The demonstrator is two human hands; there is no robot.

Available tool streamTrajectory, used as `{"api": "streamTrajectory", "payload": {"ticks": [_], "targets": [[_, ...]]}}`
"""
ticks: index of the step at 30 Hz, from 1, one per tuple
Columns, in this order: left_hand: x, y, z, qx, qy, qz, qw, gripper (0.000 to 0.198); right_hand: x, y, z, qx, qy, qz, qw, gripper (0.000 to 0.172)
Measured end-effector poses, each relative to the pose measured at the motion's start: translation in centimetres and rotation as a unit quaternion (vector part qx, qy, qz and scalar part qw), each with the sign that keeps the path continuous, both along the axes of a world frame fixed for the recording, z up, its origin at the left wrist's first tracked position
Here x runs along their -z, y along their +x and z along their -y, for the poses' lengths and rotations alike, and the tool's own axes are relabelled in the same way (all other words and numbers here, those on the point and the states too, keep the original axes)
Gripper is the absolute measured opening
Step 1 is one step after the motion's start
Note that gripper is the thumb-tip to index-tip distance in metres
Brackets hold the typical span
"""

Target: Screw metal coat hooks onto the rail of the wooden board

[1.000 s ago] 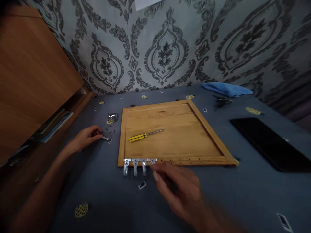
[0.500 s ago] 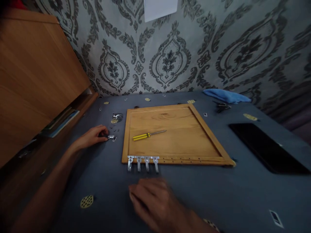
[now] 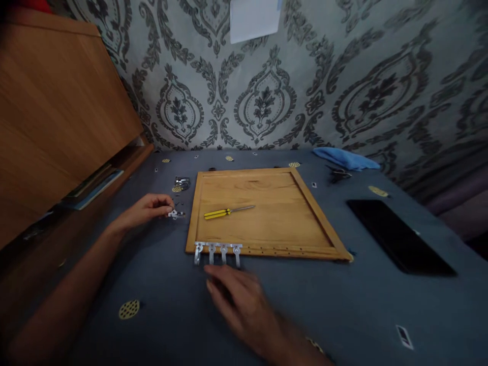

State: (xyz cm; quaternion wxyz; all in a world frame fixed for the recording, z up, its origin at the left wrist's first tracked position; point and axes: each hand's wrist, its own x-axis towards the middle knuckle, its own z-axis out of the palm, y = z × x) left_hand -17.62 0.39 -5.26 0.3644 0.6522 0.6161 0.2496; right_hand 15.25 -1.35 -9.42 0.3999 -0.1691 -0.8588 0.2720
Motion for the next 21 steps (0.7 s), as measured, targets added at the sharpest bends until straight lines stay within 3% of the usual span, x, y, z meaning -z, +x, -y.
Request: {"api": "streamTrajectory", "payload": {"ticks": [5,10,15,21], "targets": [[-1.9,5.2,0.8,0.049,0.007,0.072,0.996,0.028,0.1,0.3,0.0,0.008,-0.094,-0.006,0.995,0.034],[-2.7,9.7,2.0,0.091,-0.01,0.124,0.988,0.022,0.3,0.3,0.1,0.009,-0.106,-0.01,0.994,0.031],[-1.9,11.1,2.7,0.09,-0.025,0.161,0.983,0.02,0.1,0.2,0.1,-0.024,-0.087,-0.016,0.996,0.014],[-1.4,11.4,2.9,0.085,-0.029,0.196,0.977,0.022,-0.3,0.1,0.0,-0.046,-0.121,-0.008,0.992,0.015]]}}
